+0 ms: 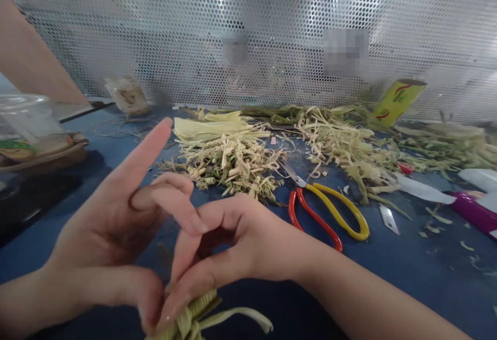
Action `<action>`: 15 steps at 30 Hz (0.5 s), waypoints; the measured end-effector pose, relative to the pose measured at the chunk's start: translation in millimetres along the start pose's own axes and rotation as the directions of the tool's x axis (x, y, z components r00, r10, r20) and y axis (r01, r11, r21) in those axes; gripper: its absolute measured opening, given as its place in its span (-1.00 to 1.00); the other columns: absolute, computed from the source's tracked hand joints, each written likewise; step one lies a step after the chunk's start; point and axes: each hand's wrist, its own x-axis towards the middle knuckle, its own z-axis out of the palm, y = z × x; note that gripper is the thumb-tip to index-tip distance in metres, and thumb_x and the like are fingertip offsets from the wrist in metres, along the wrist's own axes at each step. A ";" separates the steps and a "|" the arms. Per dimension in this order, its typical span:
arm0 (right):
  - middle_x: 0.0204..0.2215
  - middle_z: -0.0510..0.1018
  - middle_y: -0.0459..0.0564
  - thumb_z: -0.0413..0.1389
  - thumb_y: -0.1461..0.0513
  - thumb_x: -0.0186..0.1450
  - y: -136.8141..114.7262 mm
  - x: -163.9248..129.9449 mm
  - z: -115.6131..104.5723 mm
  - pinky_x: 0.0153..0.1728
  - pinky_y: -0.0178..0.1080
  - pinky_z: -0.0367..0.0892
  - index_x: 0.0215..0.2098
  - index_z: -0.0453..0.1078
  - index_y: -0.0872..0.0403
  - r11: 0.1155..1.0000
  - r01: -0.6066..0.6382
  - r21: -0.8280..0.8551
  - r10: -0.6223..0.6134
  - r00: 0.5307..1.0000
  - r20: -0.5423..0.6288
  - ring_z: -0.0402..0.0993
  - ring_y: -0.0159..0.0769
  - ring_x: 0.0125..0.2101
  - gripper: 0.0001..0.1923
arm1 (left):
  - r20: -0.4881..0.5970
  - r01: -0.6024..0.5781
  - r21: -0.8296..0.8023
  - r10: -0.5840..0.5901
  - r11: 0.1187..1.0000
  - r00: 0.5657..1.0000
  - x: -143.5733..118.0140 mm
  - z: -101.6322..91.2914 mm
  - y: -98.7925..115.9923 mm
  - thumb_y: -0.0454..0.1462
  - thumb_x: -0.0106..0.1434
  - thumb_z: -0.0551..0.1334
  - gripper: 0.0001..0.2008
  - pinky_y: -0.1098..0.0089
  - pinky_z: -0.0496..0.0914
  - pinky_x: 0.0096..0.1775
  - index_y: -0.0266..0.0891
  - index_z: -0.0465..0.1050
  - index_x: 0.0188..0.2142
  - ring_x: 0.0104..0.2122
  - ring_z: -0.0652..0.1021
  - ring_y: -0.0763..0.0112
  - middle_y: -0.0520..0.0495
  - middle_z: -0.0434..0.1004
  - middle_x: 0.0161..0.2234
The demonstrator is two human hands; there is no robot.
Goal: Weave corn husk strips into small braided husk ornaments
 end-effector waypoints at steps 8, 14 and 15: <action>-0.60 0.49 -0.16 0.31 0.38 -0.08 3.7 -0.6 -0.7 -0.47 -0.54 0.38 -0.59 0.35 0.20 0.988 -0.090 0.122 0.089 0.996 0.017 0.47 -0.55 -0.54 -0.80 | 0.068 -0.104 0.140 0.096 0.985 0.993 2.1 1.6 9.3 -0.21 0.00 0.37 -0.03 0.21 0.30 -0.02 -0.08 -0.23 0.25 -0.50 0.52 0.44 0.21 0.54 -0.54; -0.56 0.52 -0.14 0.23 0.54 -0.04 -4.2 0.1 -2.9 -0.42 -0.50 0.41 -0.57 0.38 0.19 0.990 -0.019 0.138 0.026 0.999 -0.043 0.49 -0.54 -0.50 -0.80 | 0.025 -0.183 0.265 0.183 0.947 0.983 11.2 -2.5 19.8 -0.31 0.00 0.37 -0.15 0.38 0.47 -0.35 -0.08 -0.02 0.22 -0.48 0.47 0.42 0.18 0.55 -0.62; -0.57 0.51 -0.15 0.23 0.54 -0.05 -5.7 0.2 -2.4 -0.43 -0.50 0.41 -0.57 0.39 0.20 0.992 -0.023 0.128 0.029 0.999 -0.042 0.48 -0.54 -0.52 -0.80 | 0.007 -0.175 0.260 0.179 0.950 0.984 11.1 -2.7 19.9 -0.31 -0.04 0.39 -0.12 0.38 0.48 -0.33 -0.06 -0.01 0.21 -0.45 0.49 0.42 0.16 0.58 -0.56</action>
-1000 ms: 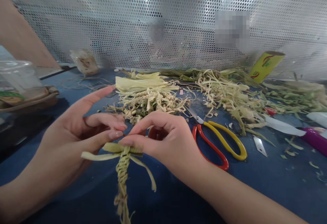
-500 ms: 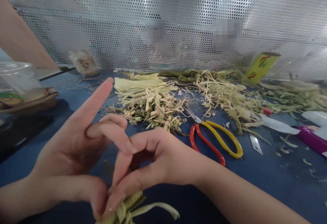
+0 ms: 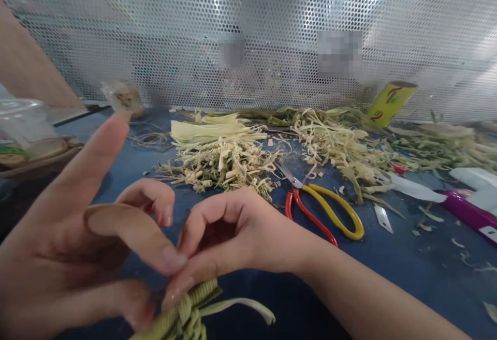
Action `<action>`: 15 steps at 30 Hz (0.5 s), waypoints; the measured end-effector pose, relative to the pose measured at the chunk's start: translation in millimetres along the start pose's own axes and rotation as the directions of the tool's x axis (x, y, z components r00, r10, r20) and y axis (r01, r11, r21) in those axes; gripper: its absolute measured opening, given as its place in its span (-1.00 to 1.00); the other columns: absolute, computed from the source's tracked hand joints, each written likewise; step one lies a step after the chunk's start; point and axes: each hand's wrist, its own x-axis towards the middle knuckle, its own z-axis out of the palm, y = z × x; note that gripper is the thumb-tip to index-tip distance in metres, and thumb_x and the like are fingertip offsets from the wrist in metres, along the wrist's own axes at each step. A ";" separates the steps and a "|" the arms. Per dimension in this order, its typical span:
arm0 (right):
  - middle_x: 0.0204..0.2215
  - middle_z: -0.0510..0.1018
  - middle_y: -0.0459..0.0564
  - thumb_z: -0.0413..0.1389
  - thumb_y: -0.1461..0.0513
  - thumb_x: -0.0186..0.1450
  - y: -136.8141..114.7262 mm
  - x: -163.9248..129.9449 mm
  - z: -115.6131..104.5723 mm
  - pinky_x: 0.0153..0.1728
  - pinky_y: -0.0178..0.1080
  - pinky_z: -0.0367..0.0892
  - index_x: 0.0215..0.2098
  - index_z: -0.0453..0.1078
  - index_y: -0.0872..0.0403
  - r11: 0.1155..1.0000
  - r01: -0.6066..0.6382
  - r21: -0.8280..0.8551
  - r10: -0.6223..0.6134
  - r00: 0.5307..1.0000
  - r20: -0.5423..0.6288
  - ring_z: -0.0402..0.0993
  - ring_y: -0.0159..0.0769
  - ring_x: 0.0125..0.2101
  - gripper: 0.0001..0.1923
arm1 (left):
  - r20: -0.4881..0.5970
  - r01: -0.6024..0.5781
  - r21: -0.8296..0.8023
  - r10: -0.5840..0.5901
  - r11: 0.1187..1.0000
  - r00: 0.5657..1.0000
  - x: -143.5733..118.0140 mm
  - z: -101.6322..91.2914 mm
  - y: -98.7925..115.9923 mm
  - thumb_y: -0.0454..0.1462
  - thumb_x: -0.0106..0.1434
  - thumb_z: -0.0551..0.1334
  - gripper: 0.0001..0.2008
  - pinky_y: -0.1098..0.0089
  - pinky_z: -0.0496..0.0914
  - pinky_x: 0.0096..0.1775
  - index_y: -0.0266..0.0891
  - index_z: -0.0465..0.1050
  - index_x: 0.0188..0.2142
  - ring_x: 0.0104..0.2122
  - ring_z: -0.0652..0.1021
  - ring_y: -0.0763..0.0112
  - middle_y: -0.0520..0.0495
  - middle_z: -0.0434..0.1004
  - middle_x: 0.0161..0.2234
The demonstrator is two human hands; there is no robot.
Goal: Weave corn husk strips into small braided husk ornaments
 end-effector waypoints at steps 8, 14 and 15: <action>-0.53 0.53 -0.11 0.25 0.48 -0.02 -3.5 -0.9 -0.8 -0.39 -0.43 0.43 -0.52 0.43 0.18 0.983 0.117 -0.139 -0.123 0.992 -0.035 0.51 -0.46 -0.46 -0.85 | -0.093 0.061 0.002 -0.060 0.998 0.994 -3.1 0.5 -2.6 -0.31 -0.06 0.40 -0.16 0.31 0.51 -0.27 -0.03 0.08 0.18 -0.49 0.51 0.40 0.14 0.50 -0.61; -0.55 0.51 -0.14 0.24 0.52 -0.04 -0.4 -1.4 -0.7 -0.43 -0.48 0.40 -0.60 0.35 0.18 0.991 0.084 -0.107 -0.088 0.996 -0.028 0.48 -0.52 -0.48 -0.79 | -0.038 -0.001 0.039 0.003 0.999 0.999 0.5 1.5 2.7 -0.34 0.00 0.36 -0.20 0.29 0.48 -0.34 -0.01 0.05 0.19 -0.56 0.47 0.41 0.18 0.48 -0.69; -0.55 0.50 -0.13 0.24 0.51 -0.04 0.3 -1.7 -0.5 -0.43 -0.47 0.39 -0.59 0.35 0.18 0.992 0.067 -0.107 -0.070 0.997 -0.025 0.48 -0.52 -0.48 -0.79 | -0.020 0.000 0.029 0.000 1.000 1.000 0.1 1.5 3.4 -0.36 -0.02 0.37 -0.18 0.31 0.48 -0.35 0.02 0.06 0.19 -0.56 0.47 0.41 0.19 0.48 -0.69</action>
